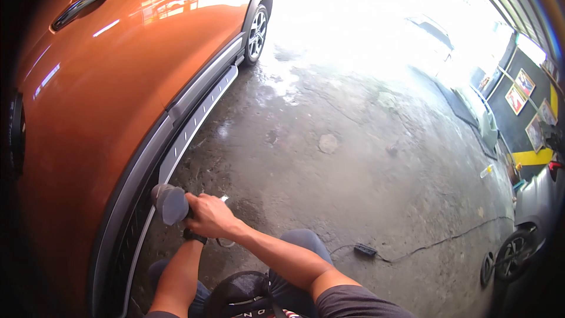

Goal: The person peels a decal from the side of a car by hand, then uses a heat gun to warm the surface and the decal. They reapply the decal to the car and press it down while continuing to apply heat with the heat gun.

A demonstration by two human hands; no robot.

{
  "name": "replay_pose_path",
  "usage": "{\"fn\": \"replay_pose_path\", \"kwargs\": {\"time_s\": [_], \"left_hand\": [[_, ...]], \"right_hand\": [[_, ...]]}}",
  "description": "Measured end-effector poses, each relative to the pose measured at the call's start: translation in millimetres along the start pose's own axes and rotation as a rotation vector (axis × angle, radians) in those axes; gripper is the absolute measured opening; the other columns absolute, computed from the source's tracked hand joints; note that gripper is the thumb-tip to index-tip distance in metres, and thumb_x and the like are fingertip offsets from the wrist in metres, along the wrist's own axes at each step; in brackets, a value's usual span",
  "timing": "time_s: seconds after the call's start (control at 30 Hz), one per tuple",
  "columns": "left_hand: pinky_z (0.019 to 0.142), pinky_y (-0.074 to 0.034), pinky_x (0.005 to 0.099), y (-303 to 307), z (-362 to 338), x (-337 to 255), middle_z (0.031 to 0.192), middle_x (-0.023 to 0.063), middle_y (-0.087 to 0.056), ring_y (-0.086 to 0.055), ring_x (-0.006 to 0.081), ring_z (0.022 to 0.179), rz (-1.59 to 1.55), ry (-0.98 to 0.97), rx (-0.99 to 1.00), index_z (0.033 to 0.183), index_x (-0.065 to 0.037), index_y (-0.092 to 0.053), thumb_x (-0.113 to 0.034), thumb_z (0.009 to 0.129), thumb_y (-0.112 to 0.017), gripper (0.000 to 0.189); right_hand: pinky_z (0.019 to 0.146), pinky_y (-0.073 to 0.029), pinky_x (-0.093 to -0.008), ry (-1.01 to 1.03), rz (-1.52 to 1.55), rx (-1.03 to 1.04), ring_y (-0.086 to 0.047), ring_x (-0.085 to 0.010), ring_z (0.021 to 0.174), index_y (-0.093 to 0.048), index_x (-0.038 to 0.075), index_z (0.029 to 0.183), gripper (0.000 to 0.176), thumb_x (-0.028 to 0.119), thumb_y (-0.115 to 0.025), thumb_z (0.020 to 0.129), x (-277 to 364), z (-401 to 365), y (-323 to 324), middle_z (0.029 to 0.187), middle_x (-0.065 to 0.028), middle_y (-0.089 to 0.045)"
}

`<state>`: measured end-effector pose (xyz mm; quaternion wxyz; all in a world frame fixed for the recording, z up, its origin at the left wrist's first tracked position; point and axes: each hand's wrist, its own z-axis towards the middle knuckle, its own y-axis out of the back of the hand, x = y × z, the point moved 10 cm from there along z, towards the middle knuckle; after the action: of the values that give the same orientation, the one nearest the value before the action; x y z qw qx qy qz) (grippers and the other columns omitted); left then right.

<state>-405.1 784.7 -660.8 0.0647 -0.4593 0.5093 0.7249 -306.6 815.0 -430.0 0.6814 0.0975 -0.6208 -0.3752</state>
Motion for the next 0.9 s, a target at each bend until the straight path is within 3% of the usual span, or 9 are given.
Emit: {"fn": "replay_pose_path", "kwargs": {"time_s": [0.03, 0.1, 0.2, 0.33, 0.4, 0.5, 0.6, 0.8, 0.9], "left_hand": [[0.106, -0.047, 0.0424, 0, -1, 1, 0.136, 0.011, -0.062, -0.056, 0.0271, 0.131, 0.001, 0.002, 0.001, 0.133, -0.012, -0.059, -0.035, 0.105, -0.054, 0.036], [0.106, -0.047, 0.0424, -2, -2, 2, 0.136, 0.011, -0.062, -0.056, 0.0272, 0.131, 0.004, 0.003, 0.004, 0.133, -0.012, -0.059, -0.035, 0.105, -0.054, 0.036], [0.106, -0.047, 0.0424, -2, -1, 0, 0.136, 0.011, -0.062, -0.056, 0.0272, 0.13, 0.006, -0.002, 0.005, 0.133, -0.012, -0.059, -0.035, 0.105, -0.054, 0.037], [0.106, -0.047, 0.0425, -4, -1, -5, 0.136, 0.0109, -0.062, -0.056, 0.0273, 0.13, 0.008, -0.007, 0.01, 0.133, -0.012, -0.059, -0.035, 0.104, -0.054, 0.037], [0.106, -0.047, 0.0425, -5, 0, -6, 0.136, 0.0109, -0.062, -0.056, 0.0273, 0.13, 0.013, -0.009, 0.01, 0.133, -0.012, -0.059, -0.035, 0.104, -0.054, 0.037], [0.106, -0.047, 0.0425, -6, 1, -8, 0.136, 0.0109, -0.062, -0.057, 0.0274, 0.13, 0.019, -0.007, 0.012, 0.132, -0.012, -0.059, -0.035, 0.104, -0.055, 0.037], [0.106, -0.047, 0.0426, -7, 2, -7, 0.136, 0.0109, -0.062, -0.057, 0.0274, 0.13, 0.025, -0.006, 0.015, 0.132, -0.012, -0.059, -0.036, 0.104, -0.055, 0.037], [0.106, -0.047, 0.0426, -5, 1, -6, 0.136, 0.0109, -0.062, -0.057, 0.0275, 0.13, 0.036, -0.008, 0.014, 0.132, -0.012, -0.06, -0.036, 0.104, -0.055, 0.037], [0.106, -0.047, 0.0427, -1, -1, -7, 0.136, 0.0109, -0.062, -0.057, 0.0276, 0.13, 0.042, -0.011, 0.014, 0.132, -0.012, -0.06, -0.036, 0.104, -0.055, 0.037]], "right_hand": [[0.091, -0.05, -0.054, 0.001, 0.027, 0.113, -0.064, -0.0457, 0.103, -0.063, 0.007, 0.118, 0.043, 0.03, -0.075, 0.085, 3, -1, -9, 0.107, -0.0249, -0.069], [0.092, -0.05, -0.0536, 0.002, 0.036, 0.231, -0.063, -0.0468, 0.105, -0.063, 0.007, 0.119, 0.045, 0.029, -0.077, 0.083, 16, -10, -18, 0.108, -0.0254, -0.069], [0.093, -0.05, -0.0544, 0.044, 0.047, 0.249, -0.063, -0.0474, 0.106, -0.063, 0.007, 0.12, 0.048, 0.03, -0.079, 0.081, 17, -11, -27, 0.109, -0.027, -0.068], [0.09, -0.051, -0.0552, 0.027, -0.032, 0.135, -0.064, -0.0476, 0.103, -0.064, 0.004, 0.114, 0.045, 0.031, -0.078, 0.081, 10, -6, -5, 0.103, -0.0278, -0.069], [0.087, -0.051, -0.0559, -0.106, -0.095, 0.07, -0.064, -0.048, 0.098, -0.064, 0.002, 0.107, 0.042, 0.031, -0.077, 0.08, 1, -2, 13, 0.094, -0.0272, -0.069], [0.082, -0.053, -0.0575, 0.001, -0.183, -0.069, -0.067, -0.0472, 0.088, -0.063, 0.002, 0.105, 0.037, 0.022, -0.073, 0.075, 4, -1, 22, 0.085, -0.0256, -0.069], [0.087, -0.051, -0.056, -0.07, -0.026, 0.067, -0.064, -0.0488, 0.097, -0.063, 0.0, 0.103, 0.04, 0.028, -0.076, 0.078, 10, -7, 13, 0.09, -0.028, -0.069], [0.092, -0.052, -0.0525, 0.003, 0.043, 0.252, -0.063, -0.0477, 0.101, -0.063, 0.004, 0.121, 0.05, 0.03, -0.078, 0.081, 22, -17, -10, 0.104, -0.0281, -0.068], [0.091, -0.052, -0.0529, -0.011, 0.056, 0.136, -0.065, -0.047, 0.102, -0.064, 0.005, 0.118, 0.047, 0.032, -0.078, 0.082, 5, -11, 3, 0.107, -0.0263, -0.069]]}}
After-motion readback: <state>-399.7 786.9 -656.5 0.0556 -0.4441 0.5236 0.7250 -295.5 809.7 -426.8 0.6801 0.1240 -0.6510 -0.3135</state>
